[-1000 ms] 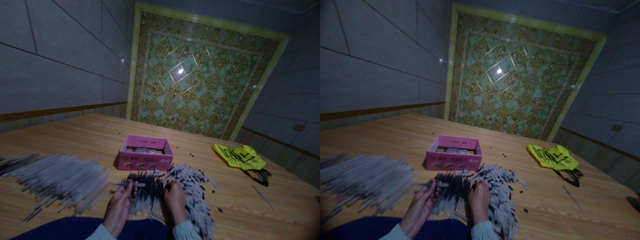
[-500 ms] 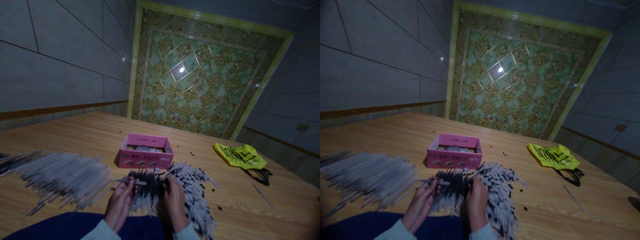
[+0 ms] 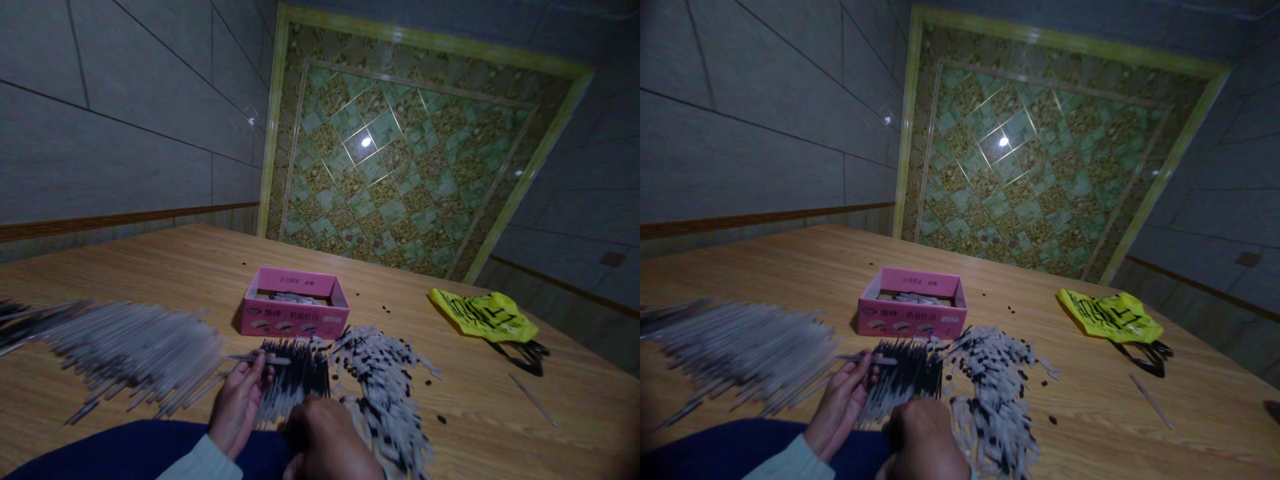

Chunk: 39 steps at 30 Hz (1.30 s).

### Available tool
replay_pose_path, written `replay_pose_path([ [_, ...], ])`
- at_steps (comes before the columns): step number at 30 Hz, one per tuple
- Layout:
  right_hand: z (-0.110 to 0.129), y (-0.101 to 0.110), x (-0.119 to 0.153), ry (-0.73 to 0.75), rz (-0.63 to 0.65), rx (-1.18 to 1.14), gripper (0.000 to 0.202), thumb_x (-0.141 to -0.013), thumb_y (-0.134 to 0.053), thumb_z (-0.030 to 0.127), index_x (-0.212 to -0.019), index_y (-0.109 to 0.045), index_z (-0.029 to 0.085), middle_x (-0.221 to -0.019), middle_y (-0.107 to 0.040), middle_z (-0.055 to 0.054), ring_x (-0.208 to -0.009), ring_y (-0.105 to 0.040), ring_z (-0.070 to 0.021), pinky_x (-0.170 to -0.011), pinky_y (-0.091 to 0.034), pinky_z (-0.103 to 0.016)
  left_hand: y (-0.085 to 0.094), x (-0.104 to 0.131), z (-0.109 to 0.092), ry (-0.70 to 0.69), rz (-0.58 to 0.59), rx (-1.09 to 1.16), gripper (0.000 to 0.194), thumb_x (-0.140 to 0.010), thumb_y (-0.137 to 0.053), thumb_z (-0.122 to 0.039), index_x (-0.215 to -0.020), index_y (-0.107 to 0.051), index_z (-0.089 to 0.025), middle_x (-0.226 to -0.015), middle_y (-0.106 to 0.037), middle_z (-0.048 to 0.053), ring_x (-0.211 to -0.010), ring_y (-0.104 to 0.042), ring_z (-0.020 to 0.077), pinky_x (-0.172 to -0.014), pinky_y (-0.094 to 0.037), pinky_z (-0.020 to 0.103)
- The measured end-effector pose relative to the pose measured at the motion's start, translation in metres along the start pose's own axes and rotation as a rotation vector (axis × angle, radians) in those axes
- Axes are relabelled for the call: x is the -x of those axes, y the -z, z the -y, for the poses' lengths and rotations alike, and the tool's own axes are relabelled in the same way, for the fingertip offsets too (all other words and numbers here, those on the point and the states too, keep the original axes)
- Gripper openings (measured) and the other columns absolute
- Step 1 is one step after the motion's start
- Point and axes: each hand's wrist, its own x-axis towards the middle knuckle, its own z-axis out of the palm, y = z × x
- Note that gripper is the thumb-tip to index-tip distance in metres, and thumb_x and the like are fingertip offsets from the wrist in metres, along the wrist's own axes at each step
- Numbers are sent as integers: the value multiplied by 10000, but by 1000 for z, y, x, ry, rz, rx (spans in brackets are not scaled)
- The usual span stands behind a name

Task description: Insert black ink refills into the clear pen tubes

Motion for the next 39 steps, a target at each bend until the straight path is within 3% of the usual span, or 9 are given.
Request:
replay_pose_path([
  [5,38,-18,-12,10,164,198,272,-734,-572,113,-952,-729,153,-863,-733,-185,-786,-700,-335,-623,-524,-392,-7,5,-8,-7,12,19,257,-592,-784,-107,-809,-647,-97,-746,-708,47,-551,-639,101,-498,-517,165],
  [9,44,-47,-18,-5,222,121,282,-674,-600,85,-886,-750,193,-819,-743,-157,-781,-700,-320,-606,-519,-361,-21,8,-15,21,12,42,157,-661,-718,-49,-786,-637,-97,-710,-680,33,-554,-633,96,-488,-518,158],
  [15,19,-77,-28,-99,248,-270,107,-550,-742,242,-643,-735,296,-595,-681,33,-496,-626,-172,-415,-410,-208,-50,7,-18,113,56,114,94,-783,-577,-26,-771,-619,-109,-673,-624,17,-546,-610,76,-477,-519,149],
  [21,-12,-41,-16,141,460,-764,237,-612,-733,302,-839,-745,235,-658,-650,53,-571,-581,-112,-519,-414,-164,-31,8,2,96,5,153,160,-799,-528,7,-808,-626,-118,-669,-626,5,-534,-610,63,-463,-511,126],
  [23,-22,-28,-13,103,340,-865,263,-605,-740,306,-836,-745,181,-660,-657,28,-585,-579,-118,-541,-424,-173,-19,6,4,86,-1,147,151,-783,-554,2,-815,-629,-125,-693,-646,8,-525,-607,61,-464,-512,129],
  [27,-44,-15,-18,-34,-149,-855,163,-683,-607,186,-794,-706,120,-700,-676,-20,-668,-612,-145,-590,-444,-195,-11,3,2,78,39,114,120,-739,-629,-32,-820,-633,-121,-753,-680,35,-542,-608,69,-483,-515,143],
  [30,-58,-7,-20,-81,-256,-827,199,-704,-558,160,-856,-678,114,-783,-686,-41,-748,-620,-153,-657,-459,-208,-13,3,4,78,60,83,173,-684,-692,-51,-830,-630,-120,-752,-687,40,-542,-606,76,-483,-509,152],
  [35,-59,9,1,-137,-203,-688,64,-594,-660,156,-647,-691,139,-589,-652,-1,-586,-600,-138,-513,-401,-181,-14,7,5,66,73,45,254,-626,-752,-89,-844,-624,-119,-749,-689,39,-552,-606,80,-491,-498,155],
  [39,-27,1,9,-204,18,-215,197,-461,-784,299,-631,-740,210,-602,-707,-32,-576,-651,-210,-486,-427,-230,-14,8,4,61,70,26,287,-606,-772,-106,-853,-626,-118,-754,-692,39,-559,-605,81,-496,-498,158],
])
